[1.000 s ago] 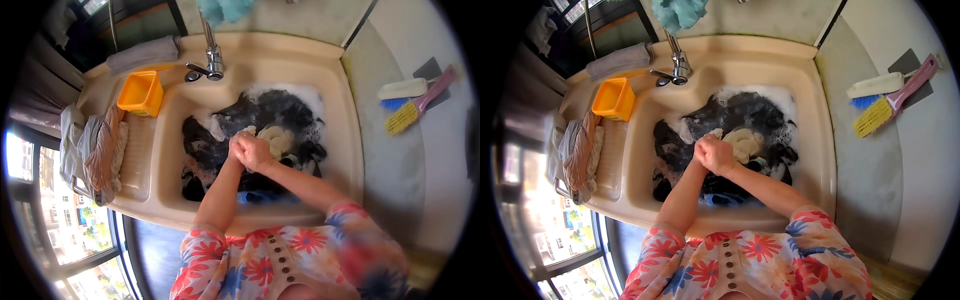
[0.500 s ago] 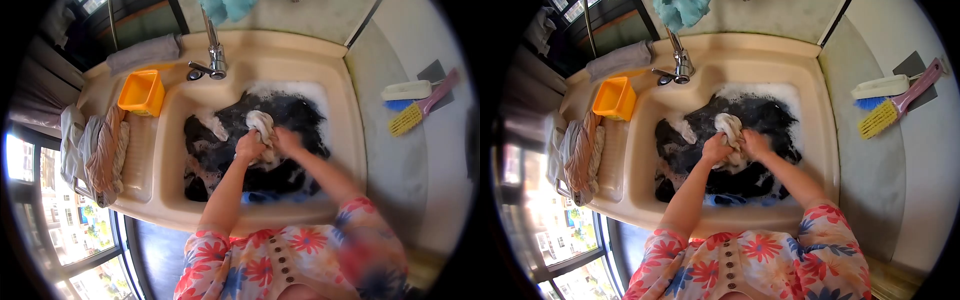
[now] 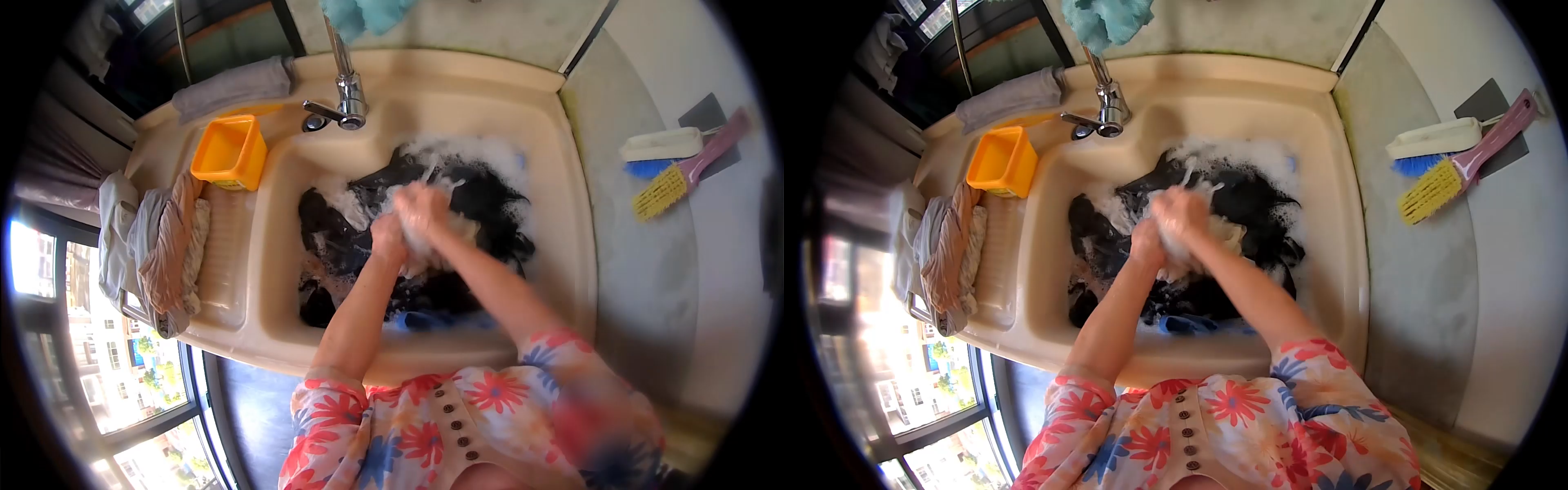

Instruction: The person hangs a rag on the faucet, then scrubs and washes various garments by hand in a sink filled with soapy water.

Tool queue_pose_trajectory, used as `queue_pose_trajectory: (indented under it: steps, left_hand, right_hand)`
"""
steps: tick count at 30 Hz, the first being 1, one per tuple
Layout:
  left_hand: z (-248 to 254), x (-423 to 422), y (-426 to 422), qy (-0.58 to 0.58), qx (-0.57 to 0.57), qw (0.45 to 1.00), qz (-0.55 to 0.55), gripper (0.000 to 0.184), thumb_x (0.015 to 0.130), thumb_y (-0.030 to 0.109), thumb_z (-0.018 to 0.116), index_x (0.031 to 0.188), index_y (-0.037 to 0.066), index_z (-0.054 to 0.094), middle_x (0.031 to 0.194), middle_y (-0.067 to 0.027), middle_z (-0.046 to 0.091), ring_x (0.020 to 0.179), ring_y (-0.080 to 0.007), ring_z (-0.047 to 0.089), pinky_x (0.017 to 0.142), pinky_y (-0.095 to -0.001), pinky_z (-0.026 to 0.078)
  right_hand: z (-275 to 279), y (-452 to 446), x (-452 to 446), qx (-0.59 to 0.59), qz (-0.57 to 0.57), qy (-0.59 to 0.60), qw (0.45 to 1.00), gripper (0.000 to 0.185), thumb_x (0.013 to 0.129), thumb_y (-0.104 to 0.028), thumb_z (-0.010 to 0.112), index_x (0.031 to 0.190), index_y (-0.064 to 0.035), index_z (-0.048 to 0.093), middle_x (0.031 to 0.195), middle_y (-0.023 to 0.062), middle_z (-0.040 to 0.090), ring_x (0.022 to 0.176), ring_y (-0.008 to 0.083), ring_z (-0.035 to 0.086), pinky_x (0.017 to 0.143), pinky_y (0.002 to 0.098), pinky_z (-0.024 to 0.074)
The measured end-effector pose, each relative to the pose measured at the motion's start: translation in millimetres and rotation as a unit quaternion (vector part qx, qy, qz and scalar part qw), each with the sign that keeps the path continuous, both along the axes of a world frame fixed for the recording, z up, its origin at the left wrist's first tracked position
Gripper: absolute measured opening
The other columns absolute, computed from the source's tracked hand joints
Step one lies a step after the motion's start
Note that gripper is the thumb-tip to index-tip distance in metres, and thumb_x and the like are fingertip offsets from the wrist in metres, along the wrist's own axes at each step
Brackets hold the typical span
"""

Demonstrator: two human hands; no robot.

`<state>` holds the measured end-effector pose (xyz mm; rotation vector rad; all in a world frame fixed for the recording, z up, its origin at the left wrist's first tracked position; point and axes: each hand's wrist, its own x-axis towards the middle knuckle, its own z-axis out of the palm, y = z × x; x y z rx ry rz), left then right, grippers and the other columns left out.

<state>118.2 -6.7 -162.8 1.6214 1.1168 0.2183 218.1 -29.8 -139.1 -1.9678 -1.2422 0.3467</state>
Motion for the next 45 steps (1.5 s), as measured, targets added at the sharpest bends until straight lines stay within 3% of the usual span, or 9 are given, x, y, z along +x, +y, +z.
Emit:
queue_pose_trajectory:
  steps: [3,10,11,21,25,30,33,37,45]
  left_hand:
    - [4,29,-12,-0.314,-0.360,0.793,0.378,0.020,0.078,0.010,0.049,0.095,0.000,0.057,0.090,-0.0095,0.058,0.087,-0.0232,0.056,0.074,-0.0353,0.045]
    - [-26,6,-13,-0.460,-0.479,0.680,0.312,0.026,0.080,0.011,0.048,0.102,0.001,0.055,0.097,-0.0108,0.058,0.090,-0.0228,0.055,0.074,-0.0361,0.046]
    - [4,17,-8,-0.220,-0.339,0.860,0.311,0.030,0.079,0.014,0.053,0.105,-0.001,0.055,0.097,-0.0109,0.059,0.085,-0.0219,0.056,0.072,-0.0340,0.046]
    - [-30,5,3,0.083,0.151,0.959,0.224,0.049,0.068,0.016,0.062,0.115,0.011,0.050,0.096,-0.0195,0.060,0.082,-0.0256,0.059,0.071,-0.0311,0.046]
    - [-47,-6,14,-0.046,-0.060,0.991,0.109,0.048,0.069,0.013,0.058,0.116,0.008,0.049,0.093,-0.0158,0.061,0.085,-0.0249,0.059,0.073,-0.0318,0.047]
    - [-8,0,18,-0.350,-0.360,0.793,0.346,0.021,0.086,0.022,0.051,0.094,0.004,0.057,0.092,-0.0076,0.057,0.083,-0.0193,0.056,0.073,-0.0329,0.048]
    - [-57,0,28,-0.626,-0.566,0.525,-0.108,0.023,0.086,0.024,0.051,0.093,0.002,0.057,0.096,-0.0095,0.057,0.088,-0.0192,0.055,0.078,-0.0318,0.046]
    - [1,1,14,-0.352,-0.339,0.808,0.331,0.020,0.083,0.020,0.050,0.090,0.003,0.058,0.085,-0.0086,0.060,0.079,-0.0202,0.057,0.072,-0.0334,0.046]
    - [105,-49,41,-0.371,0.033,0.881,0.292,0.018,0.070,-0.002,0.065,0.087,0.001,0.059,0.076,-0.0025,0.059,0.067,-0.0083,0.053,0.063,-0.0212,0.043]
  right_hand:
    - [-12,10,43,-0.136,-0.021,-0.002,0.991,0.035,0.075,-0.039,0.049,0.075,-0.0052,0.060,0.078,0.0183,0.060,0.075,0.0364,0.057,0.062,0.0401,0.0455]
    - [9,-40,-6,-0.031,0.098,-0.062,0.993,0.038,0.082,-0.040,0.044,0.072,-0.0078,0.060,0.070,0.0172,0.060,0.067,0.0369,0.058,0.061,0.0439,0.0456]
    - [-25,-23,27,-0.082,0.058,-0.065,0.993,0.041,0.084,-0.041,0.040,0.071,-0.0076,0.060,0.070,0.0173,0.060,0.068,0.0368,0.058,0.063,0.0445,0.0458]
    - [-43,-38,77,-0.096,-0.014,-0.173,0.980,0.038,0.077,-0.044,0.055,0.083,-0.0069,0.055,0.074,0.0149,0.058,0.074,0.0329,0.056,0.072,0.0435,0.0422]
    - [-63,-44,92,-0.246,0.174,-0.097,0.949,0.032,0.084,-0.038,0.048,0.093,-0.0082,0.056,0.079,0.0161,0.060,0.076,0.0329,0.057,0.072,0.0418,0.0452]
    - [5,-21,59,-0.258,0.046,0.049,0.964,0.035,0.076,-0.042,0.055,0.088,-0.0100,0.062,0.075,0.0137,0.062,0.063,0.0293,0.059,0.061,0.0387,0.0475]
    - [38,-47,-20,0.109,0.241,-0.033,0.964,0.033,0.073,-0.039,0.059,0.084,-0.0080,0.063,0.075,0.0140,0.061,0.066,0.0321,0.058,0.062,0.0408,0.0462]
    - [-16,-17,17,0.032,0.115,-0.005,0.993,0.043,0.075,-0.049,0.053,0.084,-0.0075,0.062,0.079,0.0144,0.061,0.076,0.0327,0.059,0.065,0.0398,0.0462]
    - [39,-44,135,-0.291,0.278,0.163,0.901,0.055,0.066,-0.039,0.070,0.102,0.0011,0.058,0.088,0.0075,0.062,0.082,0.0140,0.057,0.074,0.0286,0.0449]
